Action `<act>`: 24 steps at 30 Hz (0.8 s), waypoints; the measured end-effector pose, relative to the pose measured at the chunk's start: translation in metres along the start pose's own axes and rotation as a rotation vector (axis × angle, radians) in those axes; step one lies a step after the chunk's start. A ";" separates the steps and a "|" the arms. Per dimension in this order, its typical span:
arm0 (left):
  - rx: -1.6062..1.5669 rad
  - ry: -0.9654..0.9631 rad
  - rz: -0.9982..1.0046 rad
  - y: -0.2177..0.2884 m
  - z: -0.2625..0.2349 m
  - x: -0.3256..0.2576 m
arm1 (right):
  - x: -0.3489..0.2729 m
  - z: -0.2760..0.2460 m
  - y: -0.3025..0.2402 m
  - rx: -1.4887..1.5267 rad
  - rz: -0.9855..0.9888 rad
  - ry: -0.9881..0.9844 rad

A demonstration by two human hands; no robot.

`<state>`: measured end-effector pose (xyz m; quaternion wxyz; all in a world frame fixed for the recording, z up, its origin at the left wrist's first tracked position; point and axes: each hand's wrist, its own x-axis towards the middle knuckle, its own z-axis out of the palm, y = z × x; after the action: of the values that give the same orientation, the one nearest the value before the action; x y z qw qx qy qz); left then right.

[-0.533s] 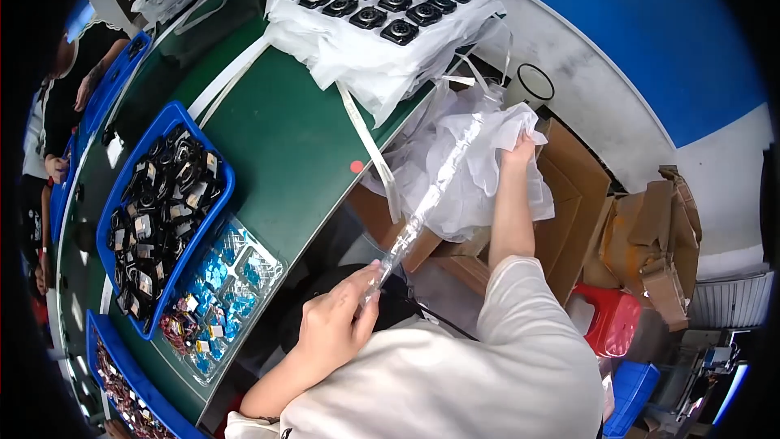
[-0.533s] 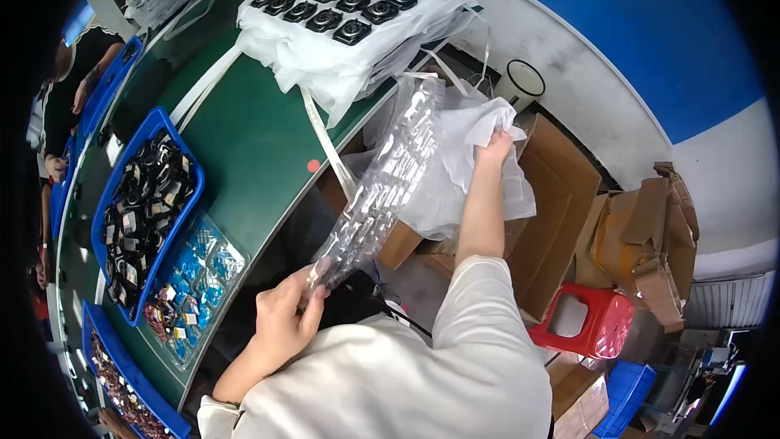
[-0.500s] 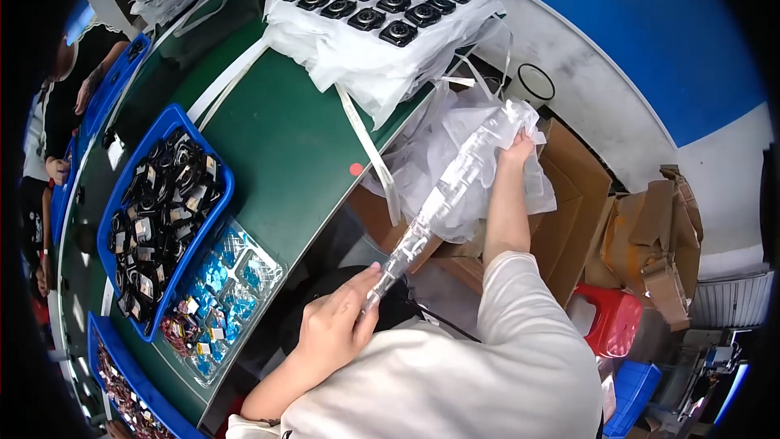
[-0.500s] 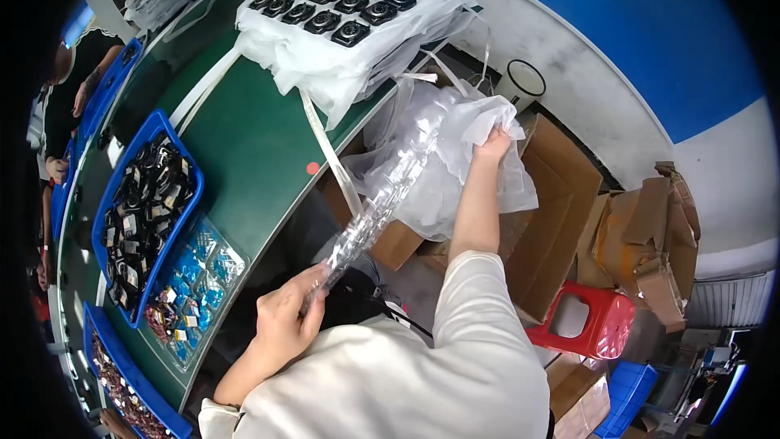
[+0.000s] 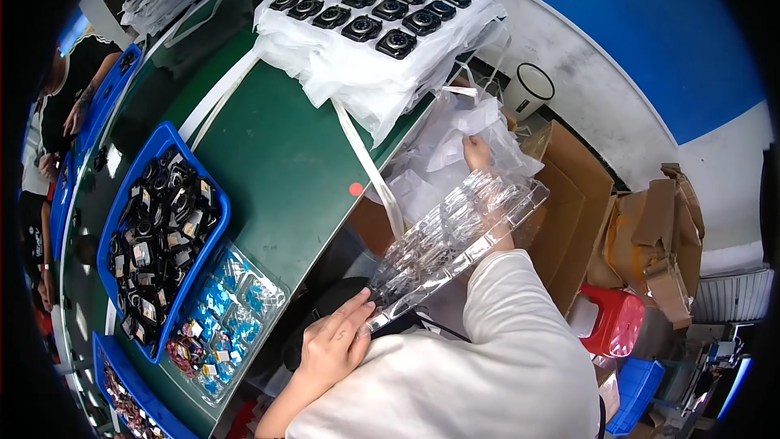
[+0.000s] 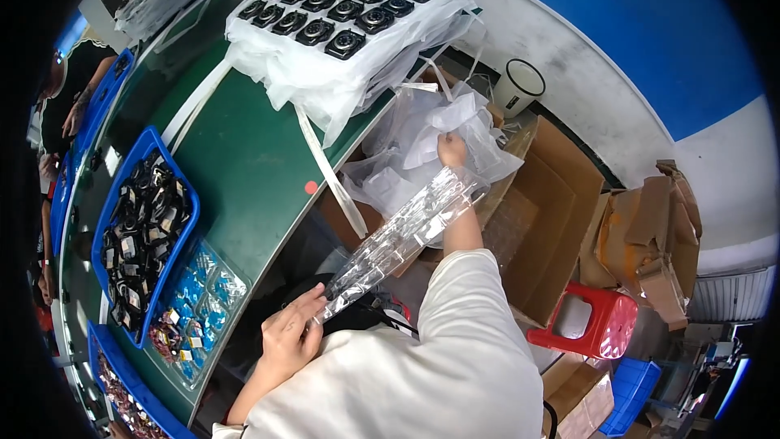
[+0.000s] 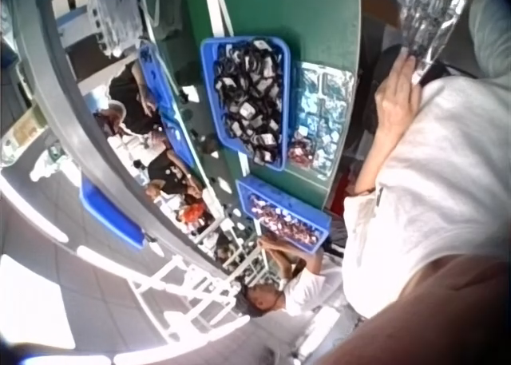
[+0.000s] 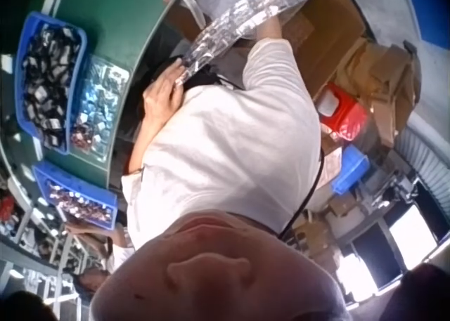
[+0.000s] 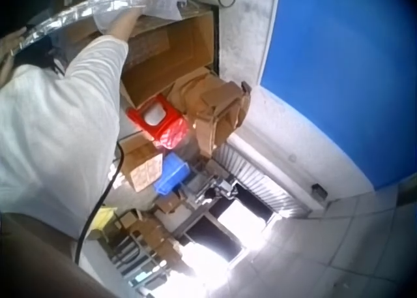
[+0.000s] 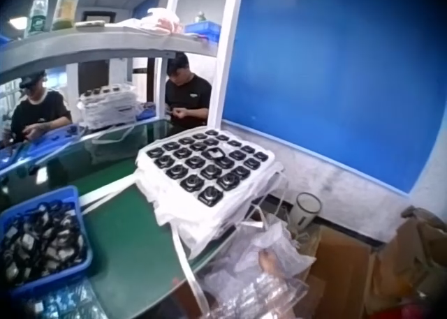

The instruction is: The person is assembling and sorting small electronic components on an industrial assembly line.

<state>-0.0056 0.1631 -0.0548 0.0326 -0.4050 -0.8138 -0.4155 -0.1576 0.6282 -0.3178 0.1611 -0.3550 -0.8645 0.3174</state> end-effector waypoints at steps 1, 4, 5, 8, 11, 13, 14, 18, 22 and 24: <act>-0.019 0.019 -0.025 -0.002 0.001 -0.002 | -0.016 -0.007 -0.003 0.387 0.193 -0.144; -0.148 0.071 -0.149 -0.003 0.003 -0.008 | -0.114 -0.089 -0.082 1.265 0.077 -0.488; -0.261 0.098 -0.236 0.000 0.004 -0.008 | -0.133 -0.114 -0.077 1.616 0.190 -0.692; -0.794 0.178 -0.700 -0.001 0.004 -0.006 | -0.164 -0.147 -0.066 1.713 -0.330 -0.790; -0.840 0.154 -0.537 0.002 0.011 -0.009 | -0.174 -0.174 -0.053 1.504 -0.247 -0.624; -0.868 0.078 -0.398 0.004 0.011 -0.010 | -0.171 -0.195 -0.026 1.650 -0.059 -0.378; -0.879 0.045 -0.389 0.007 0.010 -0.007 | -0.165 -0.211 -0.015 1.898 -0.036 -0.282; -0.923 0.071 -0.435 0.005 0.018 -0.017 | -0.152 -0.236 0.085 1.832 0.204 0.714; -0.878 0.043 -0.465 0.002 0.017 -0.023 | -0.191 -0.187 0.141 1.792 0.706 0.990; -0.866 0.005 -0.480 0.003 0.019 -0.021 | -0.191 -0.160 0.153 1.802 1.252 0.875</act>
<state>0.0160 0.1638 -0.0732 -0.2336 -0.1817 -0.6364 -0.7123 0.1343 0.6452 -0.3100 0.4523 -0.5536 0.1247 0.6881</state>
